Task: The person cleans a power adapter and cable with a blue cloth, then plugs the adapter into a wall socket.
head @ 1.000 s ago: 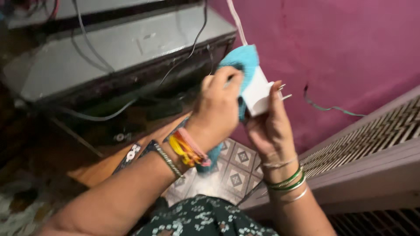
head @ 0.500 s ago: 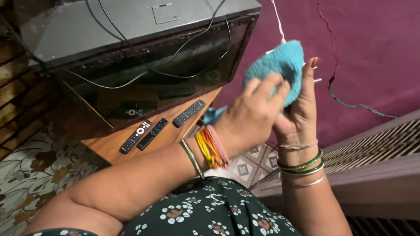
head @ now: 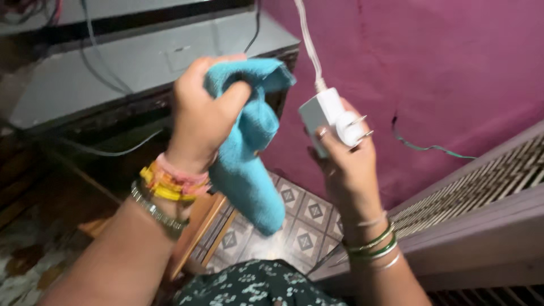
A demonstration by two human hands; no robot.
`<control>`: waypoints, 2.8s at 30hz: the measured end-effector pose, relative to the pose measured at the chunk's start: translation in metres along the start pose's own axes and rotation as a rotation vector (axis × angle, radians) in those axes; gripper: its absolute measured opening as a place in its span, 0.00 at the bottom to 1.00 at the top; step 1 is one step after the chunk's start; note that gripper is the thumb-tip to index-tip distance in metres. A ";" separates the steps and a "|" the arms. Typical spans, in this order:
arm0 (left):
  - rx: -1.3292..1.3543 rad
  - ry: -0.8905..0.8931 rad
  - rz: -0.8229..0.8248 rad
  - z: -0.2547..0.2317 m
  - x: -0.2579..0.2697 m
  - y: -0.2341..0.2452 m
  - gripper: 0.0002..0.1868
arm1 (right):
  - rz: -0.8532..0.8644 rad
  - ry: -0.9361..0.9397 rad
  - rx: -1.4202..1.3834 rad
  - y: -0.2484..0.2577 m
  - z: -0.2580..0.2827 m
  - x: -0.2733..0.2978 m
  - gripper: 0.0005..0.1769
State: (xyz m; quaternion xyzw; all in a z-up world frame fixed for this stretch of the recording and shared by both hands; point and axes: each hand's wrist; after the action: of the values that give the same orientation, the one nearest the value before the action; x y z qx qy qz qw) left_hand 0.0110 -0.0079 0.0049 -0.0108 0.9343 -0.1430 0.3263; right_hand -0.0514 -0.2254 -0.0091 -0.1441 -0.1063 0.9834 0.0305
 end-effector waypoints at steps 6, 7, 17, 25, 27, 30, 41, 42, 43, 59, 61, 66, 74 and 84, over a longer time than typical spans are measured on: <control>-0.435 -0.281 0.137 -0.042 0.025 -0.033 0.13 | -0.020 0.158 0.087 -0.001 -0.016 0.006 0.36; -0.468 -0.326 0.155 -0.043 0.028 -0.040 0.14 | -0.020 0.166 0.094 -0.001 -0.017 0.006 0.36; -0.663 -0.526 0.358 -0.026 0.045 -0.069 0.20 | -0.080 0.228 0.223 0.010 -0.023 0.008 0.37; -0.748 -0.541 0.499 -0.042 0.038 -0.076 0.18 | -0.188 0.298 0.254 0.019 -0.025 0.002 0.33; -0.765 -0.558 0.499 -0.041 0.035 -0.079 0.18 | -0.150 0.301 0.291 0.018 -0.028 0.000 0.35; -0.776 -0.591 0.491 -0.038 0.030 -0.080 0.18 | -0.151 0.277 0.312 0.016 -0.032 0.002 0.34; -0.774 -0.632 0.478 -0.046 0.016 -0.066 0.18 | -0.080 0.308 0.299 0.003 -0.028 -0.003 0.33; -0.757 -0.619 0.492 -0.047 0.015 -0.064 0.18 | -0.086 0.291 0.280 0.001 -0.027 -0.004 0.34; -0.739 -0.605 0.506 -0.048 0.013 -0.061 0.17 | -0.092 0.275 0.260 -0.002 -0.025 -0.004 0.34; -0.439 -0.410 0.476 -0.060 0.014 -0.023 0.20 | -0.301 0.339 0.467 -0.028 -0.018 -0.013 0.36; -0.401 -0.429 0.445 -0.057 0.023 -0.028 0.20 | -0.352 0.345 0.485 -0.032 -0.021 -0.011 0.39; -0.507 -0.419 0.462 -0.048 0.027 -0.039 0.21 | -0.452 0.493 0.686 -0.041 -0.021 -0.004 0.37; -0.548 -0.515 0.422 -0.058 0.021 -0.034 0.23 | -0.504 0.585 0.905 -0.043 -0.008 -0.003 0.32; -0.574 -0.343 0.395 -0.068 0.004 -0.011 0.18 | -0.262 0.344 0.553 -0.012 -0.017 -0.013 0.24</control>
State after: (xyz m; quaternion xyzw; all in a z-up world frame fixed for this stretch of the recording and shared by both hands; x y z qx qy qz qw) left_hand -0.0347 -0.0009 0.0566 0.0546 0.8523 0.1937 0.4828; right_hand -0.0334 -0.2114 -0.0192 -0.2791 0.1530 0.9241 0.2116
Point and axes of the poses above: each hand's wrist, its own x-axis away from the middle knuckle, its own y-axis out of the back of the hand, z = x × y, and after that the axes turned 10 degrees about x, right-handed
